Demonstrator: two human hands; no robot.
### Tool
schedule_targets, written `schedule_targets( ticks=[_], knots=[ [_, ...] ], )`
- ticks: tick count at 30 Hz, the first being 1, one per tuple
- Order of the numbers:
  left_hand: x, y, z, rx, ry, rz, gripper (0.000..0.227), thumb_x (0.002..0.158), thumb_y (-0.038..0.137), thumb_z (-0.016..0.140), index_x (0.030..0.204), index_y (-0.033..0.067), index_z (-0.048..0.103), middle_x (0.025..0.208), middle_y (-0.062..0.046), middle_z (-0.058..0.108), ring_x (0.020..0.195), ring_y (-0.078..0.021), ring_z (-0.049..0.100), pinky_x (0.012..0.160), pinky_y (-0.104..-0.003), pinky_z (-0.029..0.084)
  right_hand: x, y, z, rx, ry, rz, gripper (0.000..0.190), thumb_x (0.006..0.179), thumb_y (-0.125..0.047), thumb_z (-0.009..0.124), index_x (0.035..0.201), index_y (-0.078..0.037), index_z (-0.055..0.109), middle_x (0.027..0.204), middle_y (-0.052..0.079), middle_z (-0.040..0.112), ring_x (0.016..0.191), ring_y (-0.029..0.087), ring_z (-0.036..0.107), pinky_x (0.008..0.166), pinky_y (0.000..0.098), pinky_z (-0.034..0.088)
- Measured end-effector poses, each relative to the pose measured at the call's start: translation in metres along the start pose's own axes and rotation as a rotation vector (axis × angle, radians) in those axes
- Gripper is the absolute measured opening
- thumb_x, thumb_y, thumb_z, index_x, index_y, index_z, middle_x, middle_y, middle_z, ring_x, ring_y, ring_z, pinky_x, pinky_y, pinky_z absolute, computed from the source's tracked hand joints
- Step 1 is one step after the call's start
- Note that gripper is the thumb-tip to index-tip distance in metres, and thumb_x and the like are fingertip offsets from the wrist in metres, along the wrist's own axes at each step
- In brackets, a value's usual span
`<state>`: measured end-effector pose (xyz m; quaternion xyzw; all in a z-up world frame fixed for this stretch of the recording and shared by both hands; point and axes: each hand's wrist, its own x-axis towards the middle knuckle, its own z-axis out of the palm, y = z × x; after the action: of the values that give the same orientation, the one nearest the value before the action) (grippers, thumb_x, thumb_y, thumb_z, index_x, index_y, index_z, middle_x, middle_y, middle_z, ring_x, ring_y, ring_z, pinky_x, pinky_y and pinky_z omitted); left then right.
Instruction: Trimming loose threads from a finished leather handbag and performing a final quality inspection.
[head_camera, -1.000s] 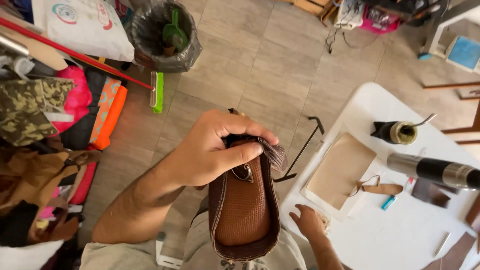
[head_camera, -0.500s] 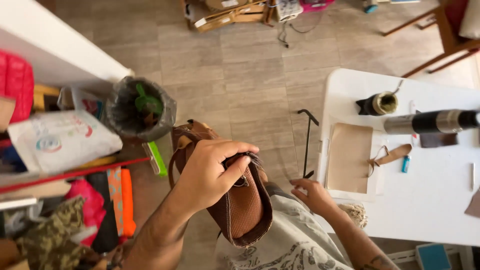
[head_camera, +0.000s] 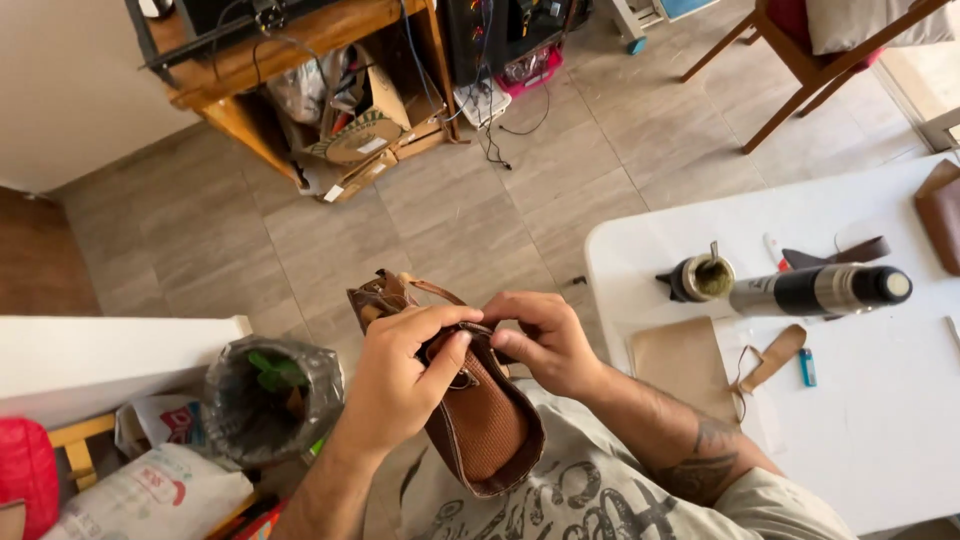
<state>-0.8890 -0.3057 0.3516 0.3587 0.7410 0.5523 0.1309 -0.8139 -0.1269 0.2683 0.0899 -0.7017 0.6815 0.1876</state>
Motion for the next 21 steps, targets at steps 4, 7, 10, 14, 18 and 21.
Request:
schedule_targets(
  ticks=[4, 7, 10, 14, 18, 21],
  knots=[
    [0.063, -0.02, 0.0, -0.02, 0.026, 0.024, 0.024, 0.092, 0.006, 0.064, 0.113, 0.0022, 0.073, 0.076, -0.013, 0.076, 0.06, -0.021, 0.063, 0.058, -0.034, 0.055, 0.061, 0.013, -0.029, -0.029, -0.003, -0.017, 0.026, 0.096, -0.028, 0.072, 0.096, -0.003, 0.077, 0.074, 0.007, 0.068, 0.059, 0.019, 0.055, 0.057, 0.0334, 0.05],
    [0.118, -0.047, 0.0, -0.028, 0.041, 0.063, 0.017, 0.092, 0.006, 0.063, 0.109, 0.0027, 0.065, 0.076, -0.01, 0.075, 0.055, -0.0154, 0.056, 0.053, -0.029, 0.052, 0.103, 0.028, -0.054, -0.133, 0.029, 0.012, 0.02, 0.096, -0.026, 0.072, 0.092, -0.007, 0.078, 0.067, 0.004, 0.066, 0.051, 0.016, 0.045, 0.048, 0.029, 0.044],
    [0.173, -0.07, 0.002, -0.025, 0.035, 0.118, 0.016, 0.092, 0.008, 0.066, 0.106, 0.0034, 0.062, 0.079, -0.013, 0.074, 0.059, -0.0205, 0.062, 0.055, -0.032, 0.051, 0.133, 0.042, -0.078, -0.22, 0.093, 0.055, 0.022, 0.093, -0.028, 0.076, 0.088, -0.007, 0.075, 0.065, 0.004, 0.064, 0.048, 0.015, 0.043, 0.044, 0.0283, 0.041],
    [0.26, -0.098, 0.006, -0.126, -0.05, 0.2, 0.014, 0.089, 0.009, 0.069, 0.102, 0.004, 0.066, 0.08, -0.013, 0.072, 0.066, -0.027, 0.068, 0.059, -0.035, 0.054, 0.186, 0.057, -0.114, -0.323, 0.209, 0.059, 0.014, 0.092, -0.014, 0.075, 0.08, -0.007, 0.073, 0.061, 0.005, 0.063, 0.05, 0.016, 0.049, 0.048, 0.0294, 0.046],
    [0.336, -0.128, 0.014, -0.274, -0.162, 0.253, 0.023, 0.086, 0.012, 0.068, 0.109, 0.0091, 0.071, 0.098, -0.01, 0.075, 0.09, -0.0308, 0.073, 0.083, -0.04, 0.057, 0.232, 0.067, -0.146, -0.49, 0.366, 0.057, 0.015, 0.092, -0.009, 0.073, 0.077, -0.008, 0.071, 0.06, 0.002, 0.062, 0.052, 0.015, 0.051, 0.052, 0.0281, 0.048],
    [0.396, -0.143, 0.024, -0.321, -0.246, 0.295, 0.03, 0.082, 0.007, 0.065, 0.11, 0.0078, 0.073, 0.103, -0.011, 0.076, 0.098, -0.0345, 0.073, 0.094, -0.045, 0.055, 0.263, 0.073, -0.17, -0.611, 0.479, 0.064, 0.016, 0.091, -0.014, 0.075, 0.076, -0.009, 0.071, 0.061, 0.004, 0.063, 0.052, 0.019, 0.053, 0.052, 0.0307, 0.051]
  ],
)
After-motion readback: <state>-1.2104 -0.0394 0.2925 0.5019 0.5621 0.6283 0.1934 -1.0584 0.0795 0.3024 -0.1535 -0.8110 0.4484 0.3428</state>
